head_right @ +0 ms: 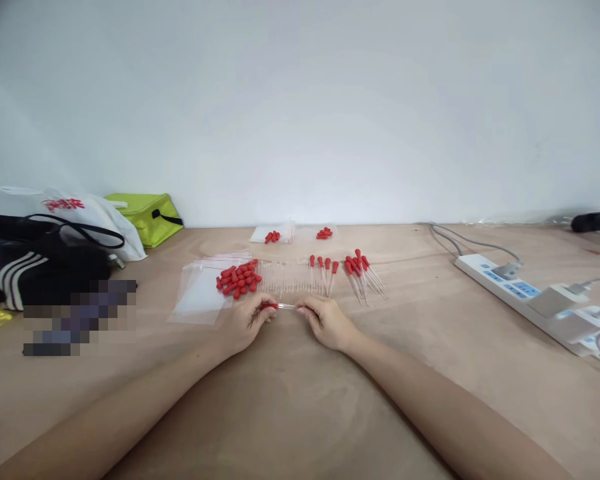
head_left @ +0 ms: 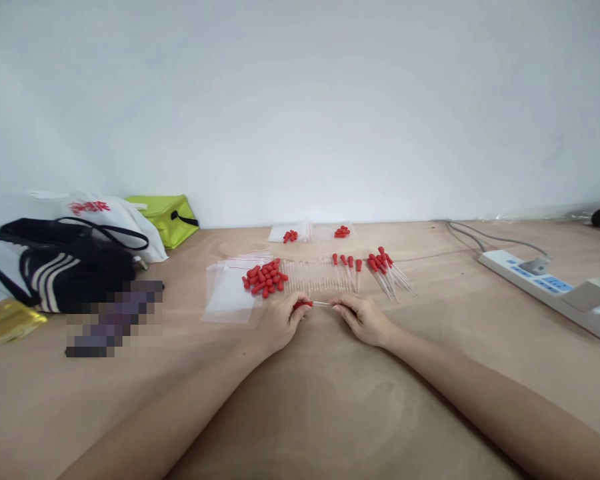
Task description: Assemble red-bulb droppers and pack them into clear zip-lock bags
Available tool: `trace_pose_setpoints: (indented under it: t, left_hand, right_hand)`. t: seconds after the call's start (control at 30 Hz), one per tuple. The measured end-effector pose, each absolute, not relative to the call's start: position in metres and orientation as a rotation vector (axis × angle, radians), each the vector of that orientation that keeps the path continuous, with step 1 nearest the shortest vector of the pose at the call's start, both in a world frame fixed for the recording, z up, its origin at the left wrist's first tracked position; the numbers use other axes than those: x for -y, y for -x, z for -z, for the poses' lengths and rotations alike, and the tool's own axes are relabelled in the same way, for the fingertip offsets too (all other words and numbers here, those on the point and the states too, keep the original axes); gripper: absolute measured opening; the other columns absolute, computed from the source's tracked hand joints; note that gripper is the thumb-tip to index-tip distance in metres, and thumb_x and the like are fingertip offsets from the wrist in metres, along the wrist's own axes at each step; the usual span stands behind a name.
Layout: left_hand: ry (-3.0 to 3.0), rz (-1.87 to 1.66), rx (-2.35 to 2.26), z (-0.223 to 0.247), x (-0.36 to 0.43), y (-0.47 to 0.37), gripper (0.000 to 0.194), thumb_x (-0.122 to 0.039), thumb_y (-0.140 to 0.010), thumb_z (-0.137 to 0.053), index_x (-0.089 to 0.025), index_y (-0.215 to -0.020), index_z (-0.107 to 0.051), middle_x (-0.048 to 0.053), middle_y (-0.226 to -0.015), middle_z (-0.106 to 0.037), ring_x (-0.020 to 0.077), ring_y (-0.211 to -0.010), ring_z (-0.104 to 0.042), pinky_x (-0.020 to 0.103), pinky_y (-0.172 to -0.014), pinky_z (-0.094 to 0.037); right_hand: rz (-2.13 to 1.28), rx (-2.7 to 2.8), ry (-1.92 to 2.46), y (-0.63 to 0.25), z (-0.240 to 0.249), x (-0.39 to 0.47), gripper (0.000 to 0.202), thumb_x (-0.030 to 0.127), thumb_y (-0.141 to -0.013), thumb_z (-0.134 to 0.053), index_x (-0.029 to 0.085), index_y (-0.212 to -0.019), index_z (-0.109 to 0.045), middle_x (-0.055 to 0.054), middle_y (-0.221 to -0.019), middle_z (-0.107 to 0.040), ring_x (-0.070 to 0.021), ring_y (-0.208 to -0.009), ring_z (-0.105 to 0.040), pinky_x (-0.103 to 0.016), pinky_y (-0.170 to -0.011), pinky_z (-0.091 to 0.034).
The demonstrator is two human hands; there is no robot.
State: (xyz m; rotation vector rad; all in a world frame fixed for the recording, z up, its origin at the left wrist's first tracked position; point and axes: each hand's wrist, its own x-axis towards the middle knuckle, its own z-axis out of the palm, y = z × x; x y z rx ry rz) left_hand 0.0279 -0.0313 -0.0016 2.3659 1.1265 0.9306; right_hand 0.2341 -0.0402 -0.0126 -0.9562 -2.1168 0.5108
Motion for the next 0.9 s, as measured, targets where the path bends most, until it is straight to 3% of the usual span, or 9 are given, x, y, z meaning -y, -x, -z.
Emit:
trace_pose_setpoints:
  t: [0.33, 0.47, 0.67, 0.9]
  left_hand:
    - [-2.472, -0.934, -0.927, -0.0005, 0.0353, -0.0267, 0.018, -0.021, -0.085, -0.041, -0.015, -0.083, -0.058, 0.0, -0.068, -0.058, 0.0091, -0.055, -0.054, 0.02, -0.056, -0.043]
    - [-2.51, -0.937, -0.918, -0.0003, 0.0374, -0.0269, 0.018, -0.021, -0.085, -0.043, -0.014, -0.081, -0.059, 0.002, -0.069, -0.06, 0.0095, -0.056, -0.054, 0.02, -0.056, -0.043]
    - [-2.599, -0.977, -0.92, 0.0025, 0.0369, -0.0273, 0.015, -0.022, -0.083, -0.046, -0.014, -0.08, -0.058, 0.003, -0.073, -0.062, 0.0121, -0.065, -0.056, 0.022, -0.061, -0.043]
    - [-2.655, -0.931, -0.868, -0.0004, 0.0399, -0.0284, 0.018, -0.024, -0.085, -0.042, -0.014, -0.081, -0.057, 0.004, -0.074, -0.062, 0.0115, -0.063, -0.055, 0.022, -0.059, -0.042]
  right_hand:
    - [-0.515, 2.234, 0.938, -0.2364, 0.0102, 0.0398, 0.025, 0.022, -0.085, -0.039, 0.019, -0.087, -0.064, -0.003, -0.075, -0.064, -0.0129, -0.07, -0.057, -0.025, -0.068, -0.038]
    - [-0.357, 2.315, 1.023, -0.2374, 0.0093, 0.0425, 0.022, 0.02, -0.084, -0.041, 0.022, -0.089, -0.063, -0.001, -0.076, -0.064, -0.0129, -0.07, -0.056, -0.028, -0.071, -0.03]
    - [-0.041, 2.359, 1.05, -0.2326, 0.0096, 0.0491, 0.021, 0.016, -0.082, -0.041, 0.019, -0.084, -0.062, -0.002, -0.069, -0.061, -0.0104, -0.058, -0.047, -0.028, -0.062, -0.02]
    - [-0.102, 2.374, 0.936, -0.2282, 0.0084, 0.048, 0.023, 0.018, -0.084, -0.037, 0.017, -0.079, -0.059, -0.001, -0.065, -0.058, -0.011, -0.06, -0.048, -0.027, -0.062, -0.021]
